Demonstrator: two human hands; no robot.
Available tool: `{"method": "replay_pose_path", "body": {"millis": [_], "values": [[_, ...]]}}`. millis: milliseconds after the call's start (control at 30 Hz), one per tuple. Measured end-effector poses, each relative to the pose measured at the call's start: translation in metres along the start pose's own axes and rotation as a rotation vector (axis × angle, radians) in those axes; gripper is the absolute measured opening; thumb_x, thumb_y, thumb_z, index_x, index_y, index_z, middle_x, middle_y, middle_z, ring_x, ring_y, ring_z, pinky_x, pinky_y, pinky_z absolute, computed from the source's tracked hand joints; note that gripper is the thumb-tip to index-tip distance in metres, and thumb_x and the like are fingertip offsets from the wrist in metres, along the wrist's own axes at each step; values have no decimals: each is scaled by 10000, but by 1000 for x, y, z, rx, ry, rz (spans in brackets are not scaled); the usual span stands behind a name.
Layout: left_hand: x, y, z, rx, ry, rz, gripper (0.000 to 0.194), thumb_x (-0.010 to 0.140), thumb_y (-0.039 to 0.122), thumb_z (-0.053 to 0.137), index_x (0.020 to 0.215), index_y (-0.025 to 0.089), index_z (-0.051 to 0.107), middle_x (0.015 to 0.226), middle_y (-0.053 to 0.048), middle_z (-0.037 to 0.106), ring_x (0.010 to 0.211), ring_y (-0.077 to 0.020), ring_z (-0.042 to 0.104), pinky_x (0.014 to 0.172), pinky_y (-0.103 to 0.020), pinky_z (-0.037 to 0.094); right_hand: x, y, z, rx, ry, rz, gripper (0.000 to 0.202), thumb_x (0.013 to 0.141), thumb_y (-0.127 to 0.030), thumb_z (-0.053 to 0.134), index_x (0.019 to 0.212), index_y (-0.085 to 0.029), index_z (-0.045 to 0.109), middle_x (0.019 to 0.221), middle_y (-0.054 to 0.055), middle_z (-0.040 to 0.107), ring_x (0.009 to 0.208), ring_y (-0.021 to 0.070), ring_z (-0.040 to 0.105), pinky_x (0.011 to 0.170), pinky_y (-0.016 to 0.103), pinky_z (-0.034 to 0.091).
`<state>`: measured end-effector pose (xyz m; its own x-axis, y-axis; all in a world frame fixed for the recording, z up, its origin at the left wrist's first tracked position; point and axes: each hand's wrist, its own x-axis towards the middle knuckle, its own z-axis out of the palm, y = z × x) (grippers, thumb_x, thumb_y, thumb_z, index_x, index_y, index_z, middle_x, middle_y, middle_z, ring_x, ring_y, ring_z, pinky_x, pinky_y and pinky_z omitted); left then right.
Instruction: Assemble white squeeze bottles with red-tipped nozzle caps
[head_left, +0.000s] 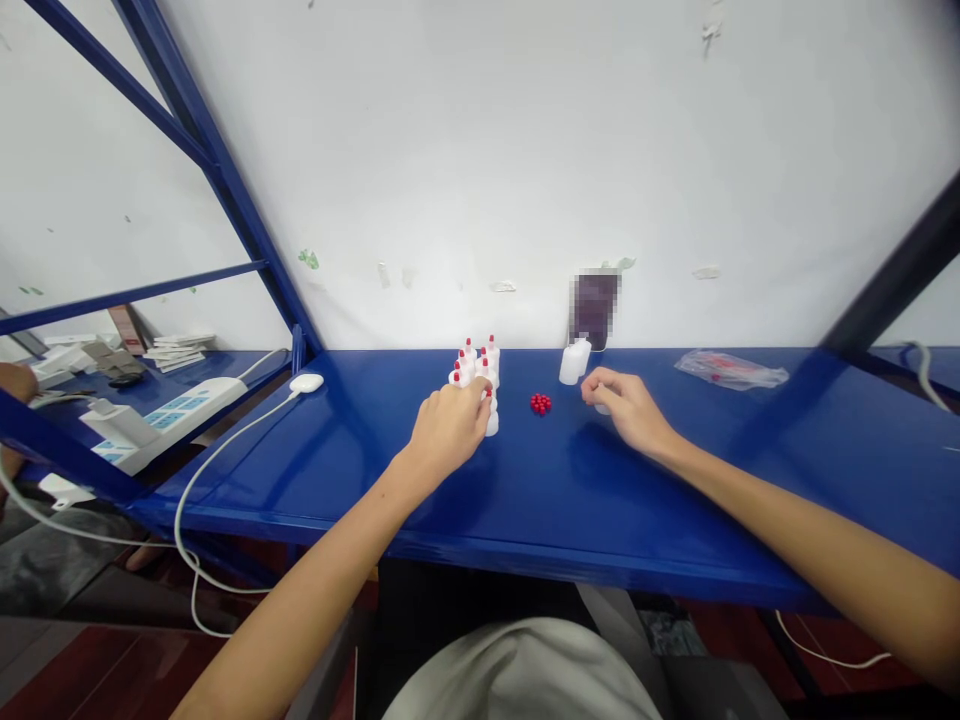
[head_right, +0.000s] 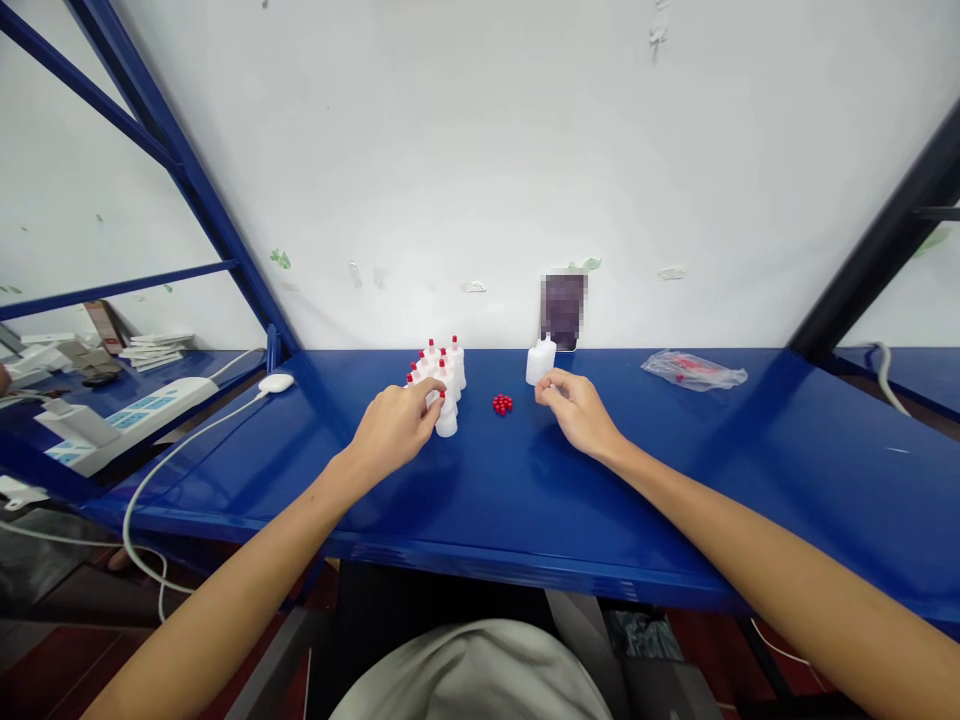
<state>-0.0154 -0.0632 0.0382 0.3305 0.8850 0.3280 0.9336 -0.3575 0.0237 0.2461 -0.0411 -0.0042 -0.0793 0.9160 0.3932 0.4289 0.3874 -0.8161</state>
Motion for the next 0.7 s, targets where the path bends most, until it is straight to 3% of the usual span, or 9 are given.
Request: {"method": "replay_pose_path", "body": {"millis": [100,233,433,533,700], "values": [[-1,1,4,-27,11,-5,325,984,305,405,1209,220,624,876,-105,736,828,-290,715,734,-355,513,3,7,1,107,6,22,61,724,-246,513,758,-211,477,676,-30,484,618,141,413,592,282,311],[-1,0,9,-47,39,-5,330,978,306,424,1243,224,603,858,-95,738,822,-297,718,720,-360,516,8,17,4,230,48,9,219,697,-190,504,870,-243,381,793,-26,530,719,154,493,646,273,373],[-4,-2,10,-93,101,0,325,987,319,426,1240,221,606,811,-71,733,767,-271,717,692,-342,512,27,18,-11,102,204,-25,226,720,-258,599,918,-237,493,864,1,547,752,174,522,686,298,417],[-8,10,15,-170,86,106,305,995,331,424,1222,226,599,814,-47,732,758,-228,712,694,-306,513,54,17,-19,69,297,-57,148,706,-249,598,842,-229,542,791,-4,541,723,177,510,686,307,419],[-2,50,32,-109,-110,270,290,996,298,405,1172,161,590,948,-108,727,850,-274,722,709,-345,546,105,23,-14,151,342,-107,84,744,-193,442,782,-233,506,755,9,545,731,186,559,666,307,453]]}}
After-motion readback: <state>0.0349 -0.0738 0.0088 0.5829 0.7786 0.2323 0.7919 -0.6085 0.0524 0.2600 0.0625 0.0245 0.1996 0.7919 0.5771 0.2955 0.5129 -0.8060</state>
